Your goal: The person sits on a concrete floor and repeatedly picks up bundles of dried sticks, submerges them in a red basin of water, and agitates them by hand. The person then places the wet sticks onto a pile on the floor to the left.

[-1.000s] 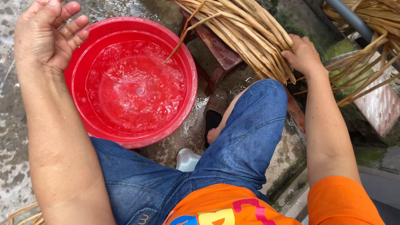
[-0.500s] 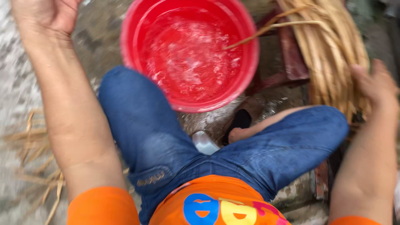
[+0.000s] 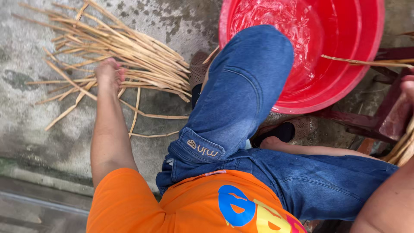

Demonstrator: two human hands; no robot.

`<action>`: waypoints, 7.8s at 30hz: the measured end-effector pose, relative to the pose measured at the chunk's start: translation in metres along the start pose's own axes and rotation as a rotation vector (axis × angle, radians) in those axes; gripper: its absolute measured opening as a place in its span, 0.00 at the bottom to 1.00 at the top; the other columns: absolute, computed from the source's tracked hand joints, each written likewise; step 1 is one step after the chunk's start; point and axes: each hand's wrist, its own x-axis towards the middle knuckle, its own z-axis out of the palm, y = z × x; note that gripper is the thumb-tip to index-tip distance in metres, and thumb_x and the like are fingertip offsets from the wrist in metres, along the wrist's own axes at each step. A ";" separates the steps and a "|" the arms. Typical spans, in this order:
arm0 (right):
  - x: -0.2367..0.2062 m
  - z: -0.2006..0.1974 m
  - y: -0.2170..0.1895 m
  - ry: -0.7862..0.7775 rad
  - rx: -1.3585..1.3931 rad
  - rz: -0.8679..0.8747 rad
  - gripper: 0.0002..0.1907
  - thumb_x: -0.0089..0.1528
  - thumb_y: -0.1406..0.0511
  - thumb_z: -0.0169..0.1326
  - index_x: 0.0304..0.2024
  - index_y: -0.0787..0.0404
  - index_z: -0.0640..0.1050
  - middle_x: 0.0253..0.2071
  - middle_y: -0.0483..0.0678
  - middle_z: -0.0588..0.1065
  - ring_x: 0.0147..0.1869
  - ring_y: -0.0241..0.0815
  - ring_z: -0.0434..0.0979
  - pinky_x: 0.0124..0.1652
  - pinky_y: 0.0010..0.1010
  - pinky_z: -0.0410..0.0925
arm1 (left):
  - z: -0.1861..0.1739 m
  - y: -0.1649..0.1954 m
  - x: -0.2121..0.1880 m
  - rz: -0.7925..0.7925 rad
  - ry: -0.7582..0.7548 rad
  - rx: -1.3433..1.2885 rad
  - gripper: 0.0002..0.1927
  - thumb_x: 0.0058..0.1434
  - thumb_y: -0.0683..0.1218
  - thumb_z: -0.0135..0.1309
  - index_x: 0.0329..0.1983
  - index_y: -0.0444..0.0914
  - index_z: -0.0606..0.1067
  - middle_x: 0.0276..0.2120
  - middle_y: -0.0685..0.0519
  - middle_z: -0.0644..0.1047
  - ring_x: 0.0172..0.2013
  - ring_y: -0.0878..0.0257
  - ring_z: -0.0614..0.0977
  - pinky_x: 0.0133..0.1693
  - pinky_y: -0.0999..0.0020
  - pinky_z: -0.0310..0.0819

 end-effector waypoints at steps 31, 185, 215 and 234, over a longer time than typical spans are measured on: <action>0.065 0.039 -0.071 -0.214 0.123 -0.037 0.27 0.71 0.66 0.55 0.72 0.66 0.69 0.57 0.56 0.77 0.57 0.41 0.77 0.54 0.30 0.70 | 0.058 -0.098 -0.004 -0.201 0.295 -0.555 0.10 0.65 0.47 0.56 0.38 0.35 0.75 0.30 0.49 0.79 0.34 0.54 0.83 0.35 0.56 0.78; 0.021 0.078 -0.219 -0.285 0.438 0.146 0.23 0.69 0.63 0.43 0.67 0.54 0.62 0.29 0.47 0.70 0.26 0.37 0.70 0.25 0.26 0.70 | 0.516 0.115 -0.269 -0.068 -0.777 0.111 0.10 0.70 0.42 0.41 0.41 0.31 0.72 0.26 0.48 0.74 0.21 0.62 0.74 0.22 0.70 0.75; 0.049 0.094 -0.201 -0.247 1.250 0.212 0.11 0.69 0.62 0.49 0.47 0.65 0.69 0.26 0.46 0.73 0.24 0.35 0.74 0.25 0.23 0.73 | 0.487 0.091 -0.298 0.030 -1.283 0.535 0.29 0.71 0.56 0.49 0.55 0.23 0.72 0.34 0.34 0.77 0.28 0.50 0.77 0.31 0.63 0.78; 0.020 0.061 -0.176 -0.139 0.965 0.150 0.15 0.67 0.62 0.48 0.55 0.56 0.72 0.26 0.43 0.75 0.23 0.30 0.73 0.23 0.19 0.72 | 0.493 0.162 -0.245 0.072 -0.912 0.221 0.31 0.69 0.64 0.48 0.64 0.39 0.66 0.47 0.51 0.72 0.52 0.52 0.73 0.61 0.40 0.68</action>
